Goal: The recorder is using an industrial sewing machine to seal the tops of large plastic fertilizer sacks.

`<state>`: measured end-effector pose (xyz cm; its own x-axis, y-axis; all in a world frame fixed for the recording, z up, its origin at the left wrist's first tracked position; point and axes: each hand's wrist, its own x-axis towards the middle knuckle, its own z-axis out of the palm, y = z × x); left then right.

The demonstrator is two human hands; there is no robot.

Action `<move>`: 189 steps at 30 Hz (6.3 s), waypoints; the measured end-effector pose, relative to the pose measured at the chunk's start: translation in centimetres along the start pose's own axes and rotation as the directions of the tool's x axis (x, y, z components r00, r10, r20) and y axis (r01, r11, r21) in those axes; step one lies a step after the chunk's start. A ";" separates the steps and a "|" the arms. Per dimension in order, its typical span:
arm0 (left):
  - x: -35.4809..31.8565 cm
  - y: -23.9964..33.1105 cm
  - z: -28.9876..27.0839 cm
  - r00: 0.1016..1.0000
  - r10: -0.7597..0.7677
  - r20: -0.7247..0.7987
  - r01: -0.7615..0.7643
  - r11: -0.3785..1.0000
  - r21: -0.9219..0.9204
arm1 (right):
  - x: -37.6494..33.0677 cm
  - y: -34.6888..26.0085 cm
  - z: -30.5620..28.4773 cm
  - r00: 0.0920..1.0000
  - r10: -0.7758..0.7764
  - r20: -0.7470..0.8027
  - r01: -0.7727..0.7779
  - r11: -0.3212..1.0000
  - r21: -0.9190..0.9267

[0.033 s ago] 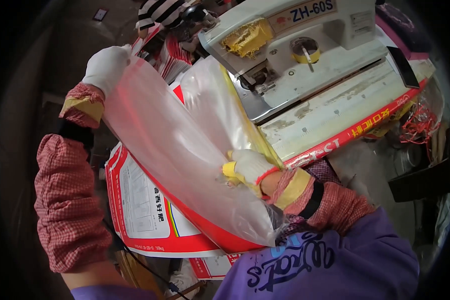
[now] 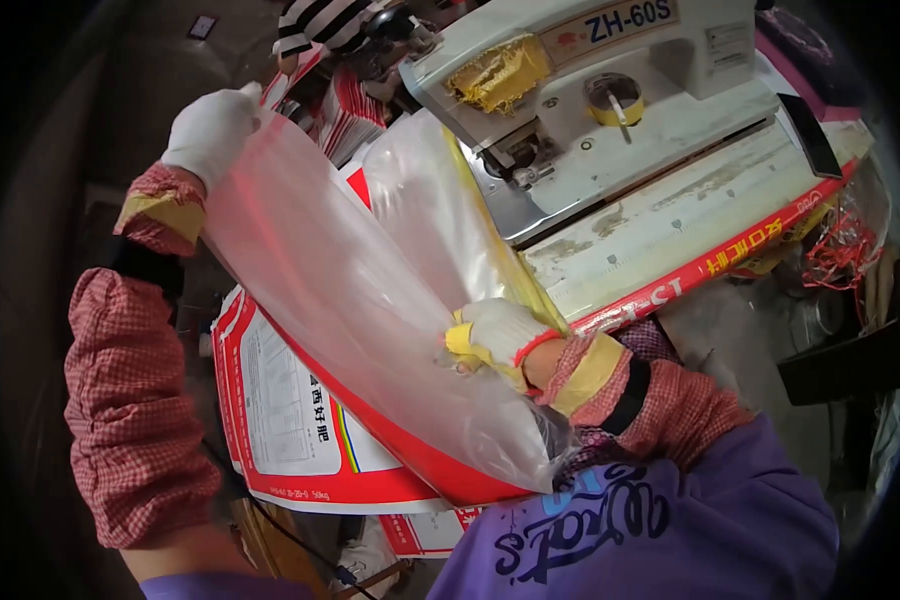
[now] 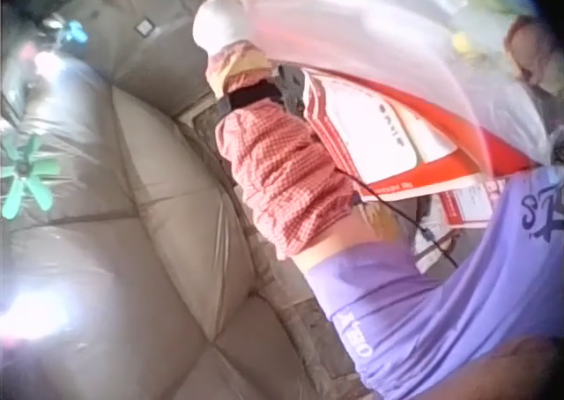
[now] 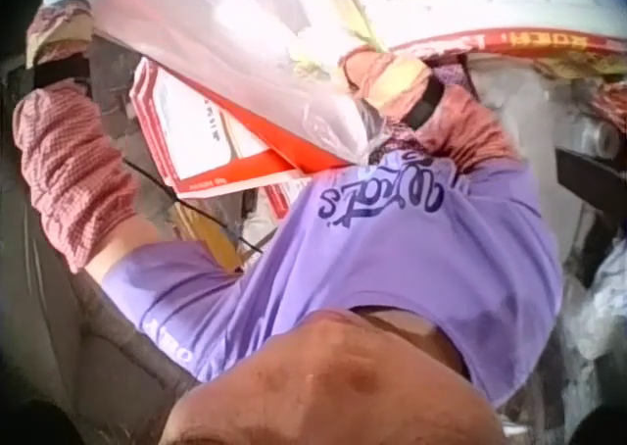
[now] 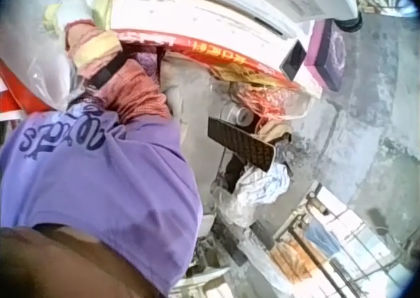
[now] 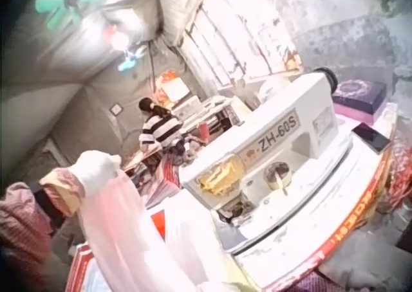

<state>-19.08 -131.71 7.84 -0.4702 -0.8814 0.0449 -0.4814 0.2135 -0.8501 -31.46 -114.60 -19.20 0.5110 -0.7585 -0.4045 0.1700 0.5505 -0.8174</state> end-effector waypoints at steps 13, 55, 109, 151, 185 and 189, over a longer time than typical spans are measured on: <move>5.7 13.2 11.9 0.862 -0.280 -0.423 0.194 0.952 -0.235 | -4.2 -1.3 2.7 0.650 -0.759 -0.030 0.583 0.524 -0.621; 11.4 12.1 9.9 0.932 0.050 -0.359 -0.182 0.921 -0.344 | 5.7 -1.6 -9.8 0.760 -0.648 -0.047 0.037 0.115 -0.993; -14.7 19.4 -14.1 0.218 0.871 0.440 -0.734 0.443 -0.515 | 6.7 -1.5 -11.9 0.718 -0.695 0.039 0.116 0.064 -0.991; -13.6 19.6 -12.9 0.259 0.882 0.393 -0.742 0.442 -0.504 | 6.7 0.4 -5.6 0.401 -0.877 -0.265 -0.393 0.097 -0.914; -13.3 27.1 -14.6 0.442 0.861 0.250 -0.532 0.477 -0.700 | 13.2 7.2 -8.4 0.437 -0.888 -0.144 -0.020 0.151 -0.988; -10.8 27.1 -13.2 0.432 0.870 0.236 -0.617 0.477 -0.626 | 15.3 6.8 -8.9 0.360 -0.922 -0.146 0.018 0.163 -0.987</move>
<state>-36.80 -110.79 -8.74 -0.4476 -0.2948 -0.8443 -0.4021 0.9096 -0.1045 -29.95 -125.54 -34.62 -0.0956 -0.8309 0.5482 -0.7945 -0.2680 -0.5448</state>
